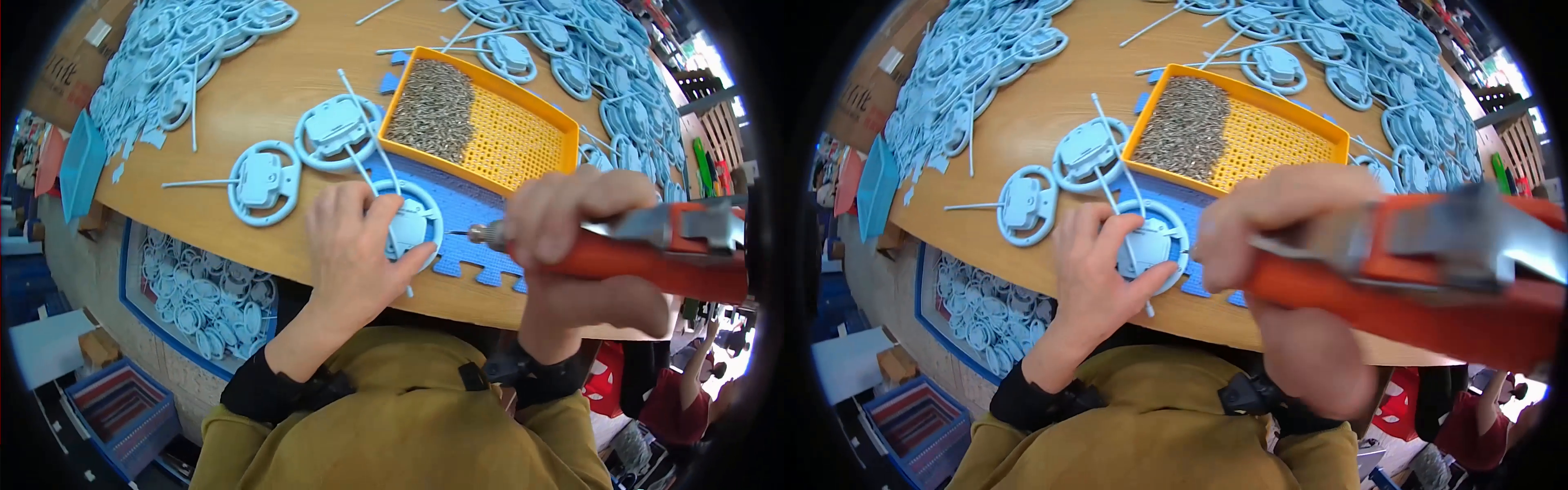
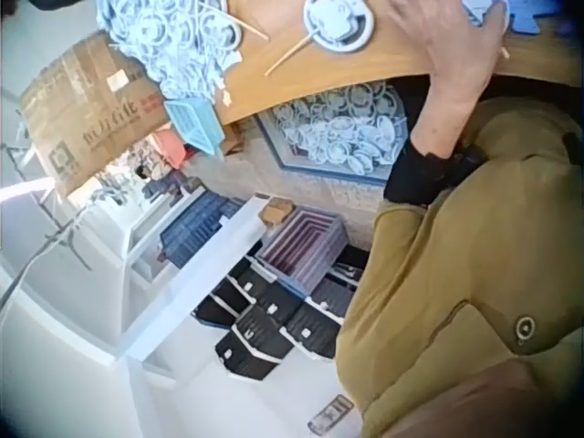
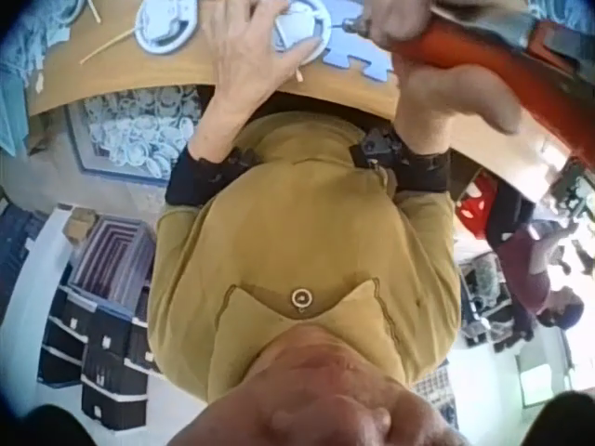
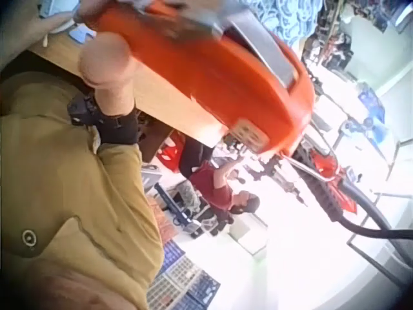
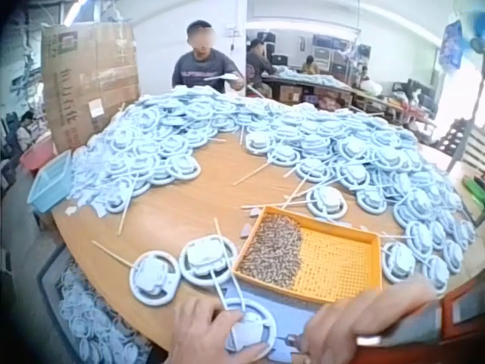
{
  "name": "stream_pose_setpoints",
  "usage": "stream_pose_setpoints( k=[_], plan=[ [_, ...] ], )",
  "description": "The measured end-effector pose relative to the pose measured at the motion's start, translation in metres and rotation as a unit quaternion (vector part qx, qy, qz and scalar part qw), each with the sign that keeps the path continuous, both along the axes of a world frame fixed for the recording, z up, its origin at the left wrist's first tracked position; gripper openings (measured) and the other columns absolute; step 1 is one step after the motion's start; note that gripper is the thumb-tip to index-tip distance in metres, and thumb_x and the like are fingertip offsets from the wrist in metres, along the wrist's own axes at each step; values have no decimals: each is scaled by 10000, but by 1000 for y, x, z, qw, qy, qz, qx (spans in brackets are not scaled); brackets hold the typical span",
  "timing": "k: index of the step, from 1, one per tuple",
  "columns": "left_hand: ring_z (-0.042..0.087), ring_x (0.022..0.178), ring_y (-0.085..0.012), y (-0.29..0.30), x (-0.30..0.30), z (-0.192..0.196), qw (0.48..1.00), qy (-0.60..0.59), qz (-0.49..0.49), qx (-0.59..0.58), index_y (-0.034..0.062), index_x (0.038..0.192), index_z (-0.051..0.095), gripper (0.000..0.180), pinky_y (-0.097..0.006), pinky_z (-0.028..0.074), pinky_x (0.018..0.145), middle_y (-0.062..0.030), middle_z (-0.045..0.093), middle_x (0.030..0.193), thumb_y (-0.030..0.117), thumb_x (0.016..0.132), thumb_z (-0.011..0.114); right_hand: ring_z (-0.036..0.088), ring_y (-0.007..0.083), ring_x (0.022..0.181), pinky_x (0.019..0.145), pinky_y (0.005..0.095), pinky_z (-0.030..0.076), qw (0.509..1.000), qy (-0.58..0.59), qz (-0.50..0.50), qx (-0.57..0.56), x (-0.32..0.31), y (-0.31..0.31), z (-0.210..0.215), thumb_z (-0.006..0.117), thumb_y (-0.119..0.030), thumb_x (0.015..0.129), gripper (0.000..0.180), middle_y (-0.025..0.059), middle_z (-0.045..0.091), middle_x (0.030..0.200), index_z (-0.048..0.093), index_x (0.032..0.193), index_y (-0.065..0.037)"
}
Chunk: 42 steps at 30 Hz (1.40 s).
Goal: Assemble small plastic components by using an electric screwdriver to drive screws into them.
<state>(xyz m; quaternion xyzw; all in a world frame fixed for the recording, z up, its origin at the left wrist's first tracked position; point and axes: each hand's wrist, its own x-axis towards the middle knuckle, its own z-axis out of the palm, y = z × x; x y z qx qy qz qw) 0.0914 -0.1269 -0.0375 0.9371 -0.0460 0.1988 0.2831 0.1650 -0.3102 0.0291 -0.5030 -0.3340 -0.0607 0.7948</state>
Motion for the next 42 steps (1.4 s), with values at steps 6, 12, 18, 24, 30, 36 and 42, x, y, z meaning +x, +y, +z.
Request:
stream_pose_setpoints(
  k=[6,12,18,24,30,36,42],
  plan=[
    [450,905,-308,10,-7,-5,998,9,-6,-65,35,958,580,473,-417,401,775,-121,447,927,204,580,807,520,164,514,502,311,463,997,41,68,-11,-25,57,-12,581,-750,616,799,34,528,658,484,988,-49],
    [465,980,-320,28,-15,-7,990,26,-63,-127,30,1066,583,533,-407,422,826,-139,456,1033,166,599,800,506,162,497,494,309,455,994,62,68,-53,-32,66,-11,590,-745,626,797,34,519,639,472,992,-47],
    [470,990,-316,28,-16,-9,989,38,-59,-130,44,1086,582,533,-402,429,834,-139,454,1042,154,609,792,500,164,499,487,301,435,994,13,89,-64,-29,75,-17,615,-734,636,770,39,516,629,457,953,-50],
    [474,990,-315,27,-18,-7,993,33,-49,-100,48,1088,576,535,-399,443,813,-139,454,1040,144,604,784,506,169,533,516,313,423,980,37,85,-174,-40,73,-9,673,-591,745,602,51,522,638,449,922,-61],
    [472,994,-317,27,-20,-8,992,31,-51,-108,53,1092,568,545,-400,442,821,-140,452,1055,152,603,788,496,156,529,531,286,413,988,7,87,-127,-37,73,-16,602,-682,726,678,36,518,653,478,966,-60],
    [486,1011,-328,34,-20,-6,985,53,-73,-148,68,1149,568,640,-408,415,867,-148,458,1103,182,568,813,456,109,501,508,262,392,998,18,64,9,-26,54,-4,514,-769,687,773,-10,479,663,507,1030,-76],
    [508,970,-284,18,-13,17,986,-75,-121,-89,87,836,627,288,-397,379,809,-63,546,943,162,613,792,455,97,499,506,254,386,993,9,108,42,-17,42,-2,521,-765,690,770,-20,479,667,530,1047,-83]
  ],
)
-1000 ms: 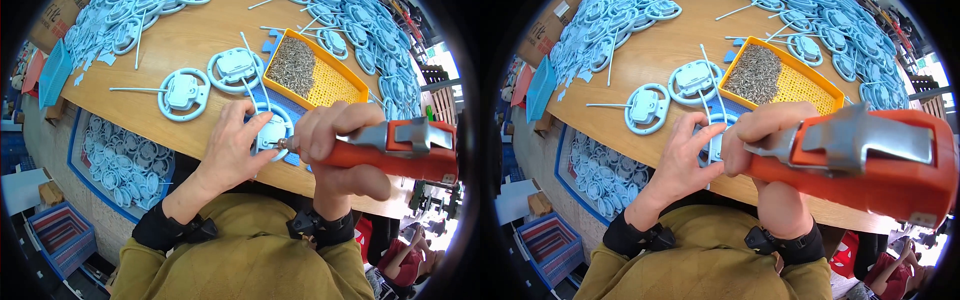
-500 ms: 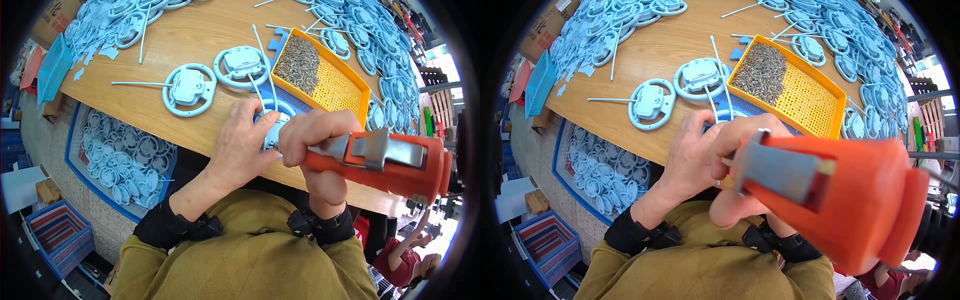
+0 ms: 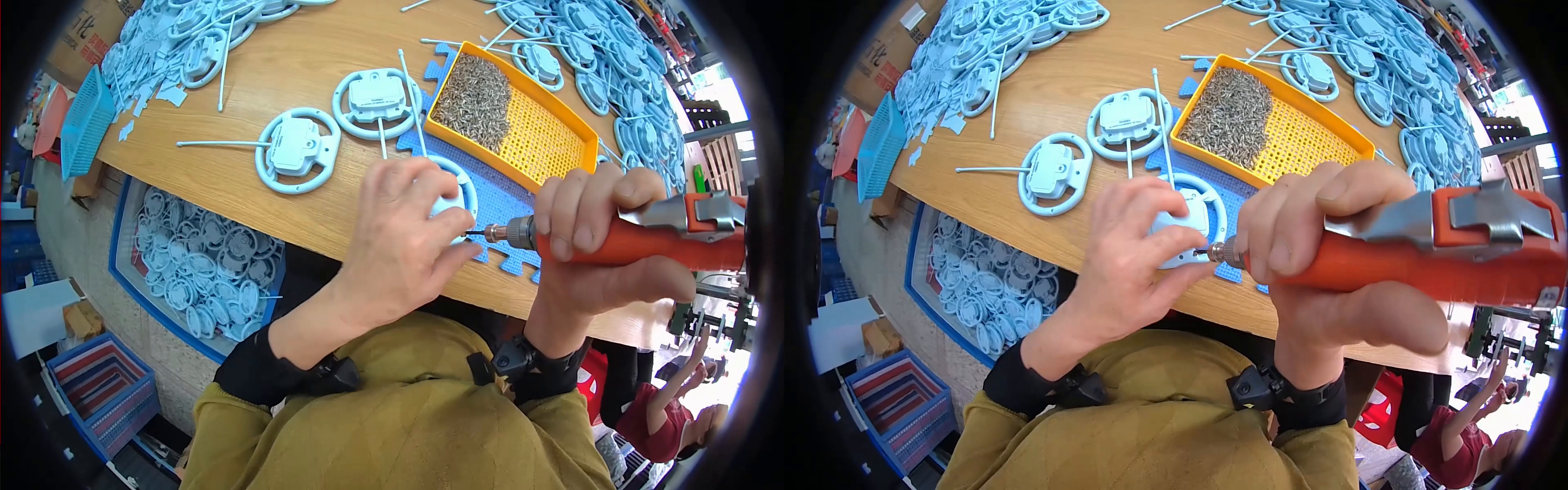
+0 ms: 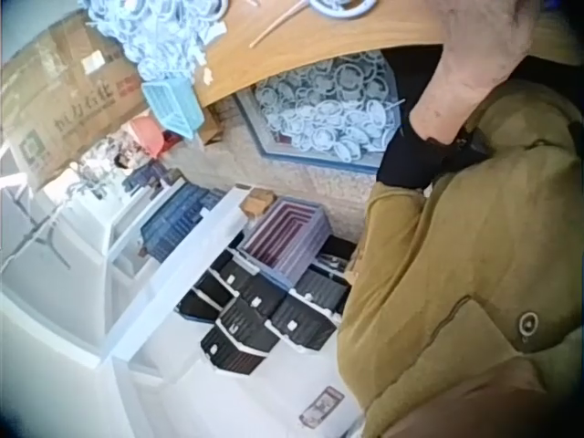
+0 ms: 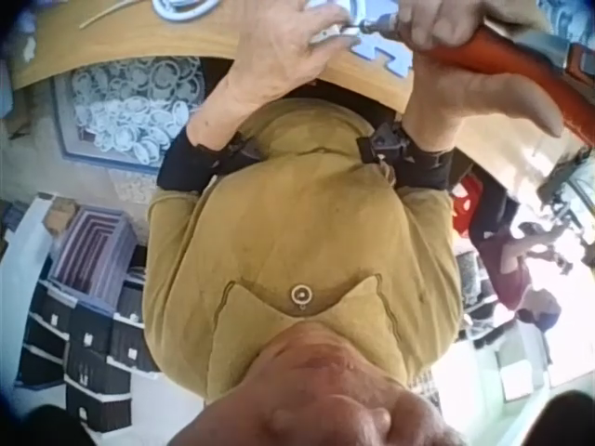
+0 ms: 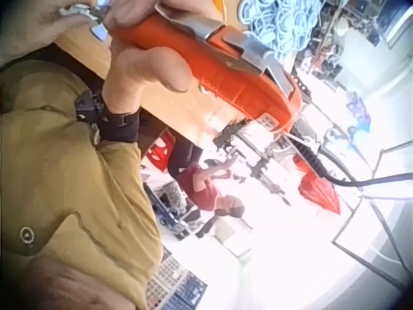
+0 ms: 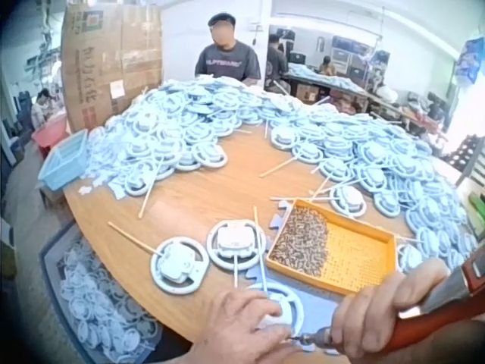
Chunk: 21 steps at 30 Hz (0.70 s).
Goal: Assemble small plastic components by using an electric screwdriver to drive screws into them.
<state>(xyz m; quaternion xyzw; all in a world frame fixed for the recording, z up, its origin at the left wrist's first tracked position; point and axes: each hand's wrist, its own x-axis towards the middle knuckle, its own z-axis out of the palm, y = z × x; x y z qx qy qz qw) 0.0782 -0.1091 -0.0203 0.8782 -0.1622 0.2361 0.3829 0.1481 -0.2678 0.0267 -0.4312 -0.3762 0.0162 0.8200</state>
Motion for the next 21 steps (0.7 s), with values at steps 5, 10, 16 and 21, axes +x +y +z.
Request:
stream_pose_setpoints(
  k=[5,10,16,21],
  plan=[
    [527,876,-257,-11,9,-8,997,-6,-49,-58,75,746,610,210,-395,384,786,-39,543,837,103,622,776,459,99,494,496,253,385,1000,-12,0,8,-7,-14,10,539,-752,693,758,-15,484,666,525,1044,-80],
    [532,837,-238,-16,10,-7,994,-11,-96,-52,75,724,607,194,-415,384,807,-33,530,800,93,623,772,495,145,499,493,291,426,999,6,-27,44,-16,-21,13,581,-732,666,740,22,515,647,472,972,-68],
    [536,885,-226,-18,11,7,988,21,-147,39,88,702,603,168,-479,331,952,-15,533,800,135,645,754,477,114,461,454,261,413,998,-1,-48,27,-24,-26,12,549,-722,704,696,-11,496,609,465,952,-77],
    [514,901,-211,-18,11,15,981,40,-172,74,89,681,605,167,-490,320,966,-9,522,786,153,644,754,485,124,470,454,266,417,999,3,-43,16,-28,-22,10,570,-713,688,708,-4,502,618,462,963,-69]
  ],
)
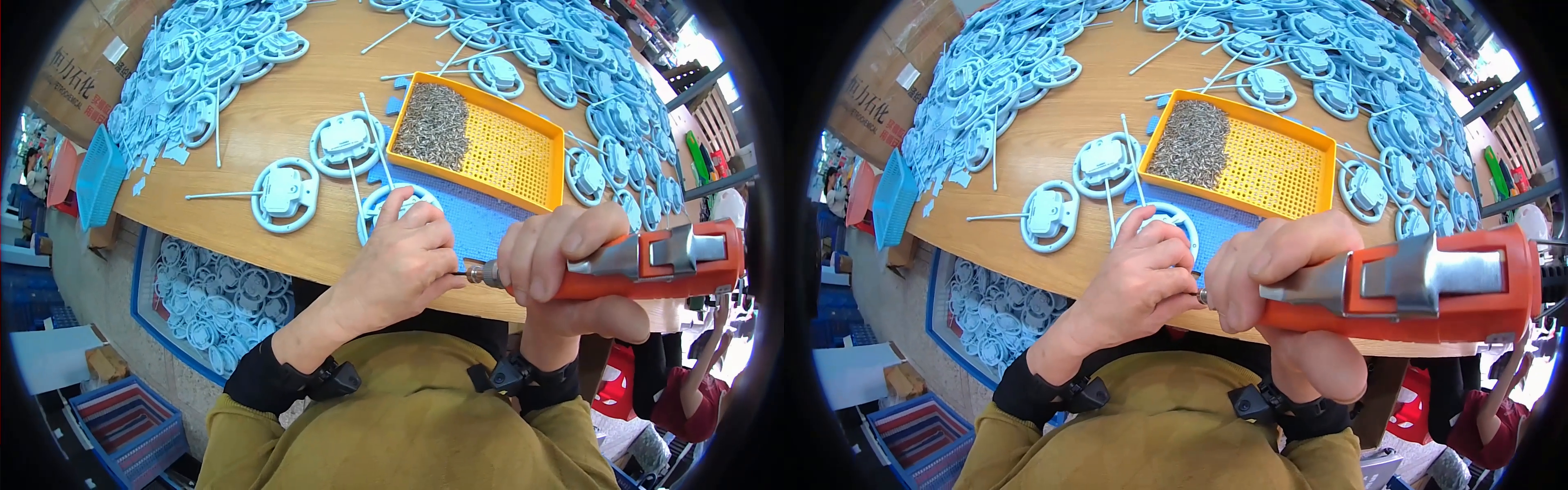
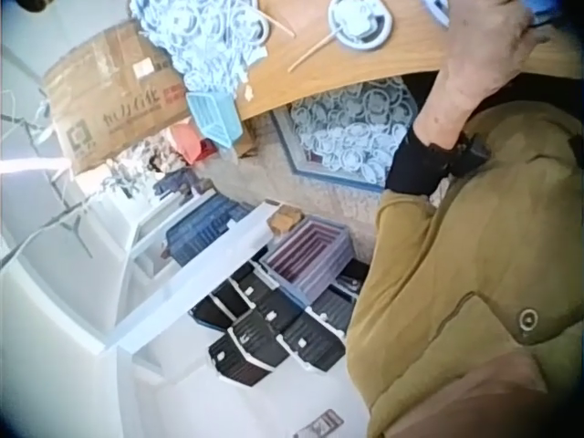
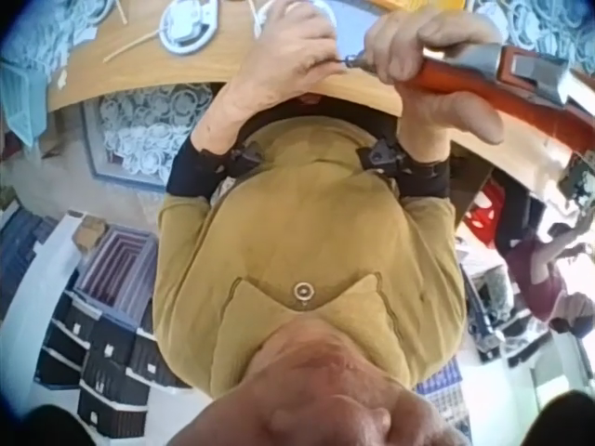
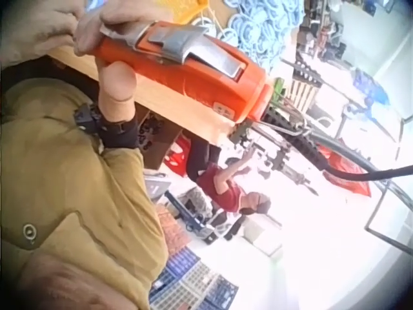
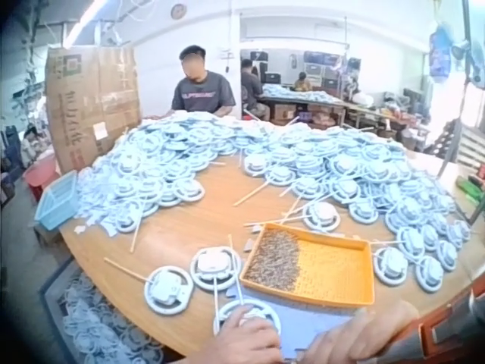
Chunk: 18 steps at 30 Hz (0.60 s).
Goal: Assemble small plastic components by using an electric screwdriver to drive screws into them.
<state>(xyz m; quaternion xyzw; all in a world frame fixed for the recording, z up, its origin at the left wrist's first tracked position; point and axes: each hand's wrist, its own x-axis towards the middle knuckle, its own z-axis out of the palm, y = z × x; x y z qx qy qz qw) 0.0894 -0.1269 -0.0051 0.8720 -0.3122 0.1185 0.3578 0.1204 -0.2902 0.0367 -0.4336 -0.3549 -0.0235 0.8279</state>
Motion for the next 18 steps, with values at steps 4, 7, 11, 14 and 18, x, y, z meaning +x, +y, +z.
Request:
stream_pose_setpoints(
  k=[4,7,11,14,18],
  plan=[
    [494,917,-206,2,-6,-4,999,-21,28,42,89,652,597,197,-503,316,964,-14,507,782,194,634,763,493,135,480,463,273,425,1000,25,-3,-15,-2,10,-5,577,-717,673,729,5,500,620,463,969,-61],
    [494,940,-236,7,-13,-9,993,-32,74,91,87,775,621,271,-516,307,971,-35,517,869,239,618,782,498,143,488,470,279,431,998,45,-7,-32,-3,17,-8,583,-720,661,744,12,499,621,463,974,-55],
    [447,1061,-320,24,-17,-22,977,-16,208,45,56,1097,573,616,-486,306,944,-123,486,1074,326,596,809,504,152,502,476,290,441,997,39,-8,-69,6,25,-17,566,-744,646,778,23,500,628,466,976,-47],
    [416,1105,-323,31,-17,-37,968,0,250,39,43,1097,578,617,-469,305,931,-129,480,1105,344,609,806,502,153,505,476,293,444,993,25,-43,-102,12,38,-18,562,-755,637,793,26,505,635,469,976,-43],
    [411,1109,-316,34,-14,-44,968,1,250,20,53,1073,593,580,-458,306,926,-124,481,1115,332,612,807,502,153,511,472,287,436,991,22,-49,-127,13,47,-23,559,-762,632,799,29,503,637,470,976,-46]
  ],
)
